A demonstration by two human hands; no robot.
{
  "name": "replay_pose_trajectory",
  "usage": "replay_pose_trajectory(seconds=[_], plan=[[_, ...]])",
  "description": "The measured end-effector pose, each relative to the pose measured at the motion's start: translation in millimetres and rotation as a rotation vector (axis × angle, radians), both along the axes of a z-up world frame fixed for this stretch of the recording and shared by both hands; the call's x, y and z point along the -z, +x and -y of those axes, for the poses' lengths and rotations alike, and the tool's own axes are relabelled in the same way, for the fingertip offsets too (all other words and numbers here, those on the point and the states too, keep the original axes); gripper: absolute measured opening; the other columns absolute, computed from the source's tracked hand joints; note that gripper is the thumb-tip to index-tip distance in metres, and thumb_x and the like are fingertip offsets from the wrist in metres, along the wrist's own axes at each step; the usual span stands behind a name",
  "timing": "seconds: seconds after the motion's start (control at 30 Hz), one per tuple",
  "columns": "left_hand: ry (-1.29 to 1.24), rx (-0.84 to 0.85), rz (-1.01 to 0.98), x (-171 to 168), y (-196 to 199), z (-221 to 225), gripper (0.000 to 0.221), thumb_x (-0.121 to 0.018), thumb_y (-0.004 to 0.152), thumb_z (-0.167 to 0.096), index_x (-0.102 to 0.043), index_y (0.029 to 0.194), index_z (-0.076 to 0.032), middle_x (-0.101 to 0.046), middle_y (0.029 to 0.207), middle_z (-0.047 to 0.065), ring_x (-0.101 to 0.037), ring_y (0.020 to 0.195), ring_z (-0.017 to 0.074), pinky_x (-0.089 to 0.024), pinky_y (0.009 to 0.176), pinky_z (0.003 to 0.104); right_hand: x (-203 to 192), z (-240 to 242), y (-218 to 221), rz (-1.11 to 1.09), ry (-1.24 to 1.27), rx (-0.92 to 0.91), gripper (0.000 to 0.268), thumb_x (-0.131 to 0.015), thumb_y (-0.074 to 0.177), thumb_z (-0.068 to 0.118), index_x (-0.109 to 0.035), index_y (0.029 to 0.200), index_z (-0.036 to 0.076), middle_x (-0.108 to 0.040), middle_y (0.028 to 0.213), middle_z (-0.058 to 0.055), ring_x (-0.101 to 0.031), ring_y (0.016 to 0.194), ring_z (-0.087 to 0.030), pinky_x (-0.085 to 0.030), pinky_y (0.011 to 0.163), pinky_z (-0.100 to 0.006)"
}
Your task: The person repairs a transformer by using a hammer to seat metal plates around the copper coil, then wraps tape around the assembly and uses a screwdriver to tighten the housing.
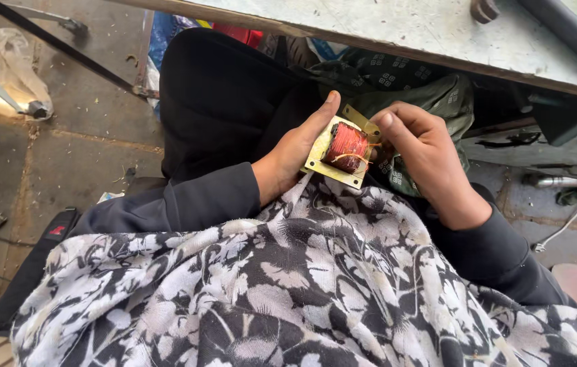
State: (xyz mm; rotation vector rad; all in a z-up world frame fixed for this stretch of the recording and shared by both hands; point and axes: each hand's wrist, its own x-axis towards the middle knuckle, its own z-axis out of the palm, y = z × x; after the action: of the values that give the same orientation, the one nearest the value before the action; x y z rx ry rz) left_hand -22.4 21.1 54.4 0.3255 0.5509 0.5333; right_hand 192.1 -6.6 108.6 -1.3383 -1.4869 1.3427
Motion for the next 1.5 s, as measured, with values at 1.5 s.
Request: replay_pose_trajectory(seconds=[1.5], plan=[[0.655,-0.007,-0.144,-5,1,15,0.086,-0.048,0.095,-0.071,-0.077,0.115,0.008,-0.076,0.11,0.021,-0.069,0.103,0.0236,-0.056,0.092,0.032,-25,29,-14,0.323,0.65,-0.256,0.023,-0.077,0.09,-0.001,-0.075,0.113,0.004,-0.064,0.106,-0.006,-0.061,0.102,-0.019,-0.05,0.091,-0.03]])
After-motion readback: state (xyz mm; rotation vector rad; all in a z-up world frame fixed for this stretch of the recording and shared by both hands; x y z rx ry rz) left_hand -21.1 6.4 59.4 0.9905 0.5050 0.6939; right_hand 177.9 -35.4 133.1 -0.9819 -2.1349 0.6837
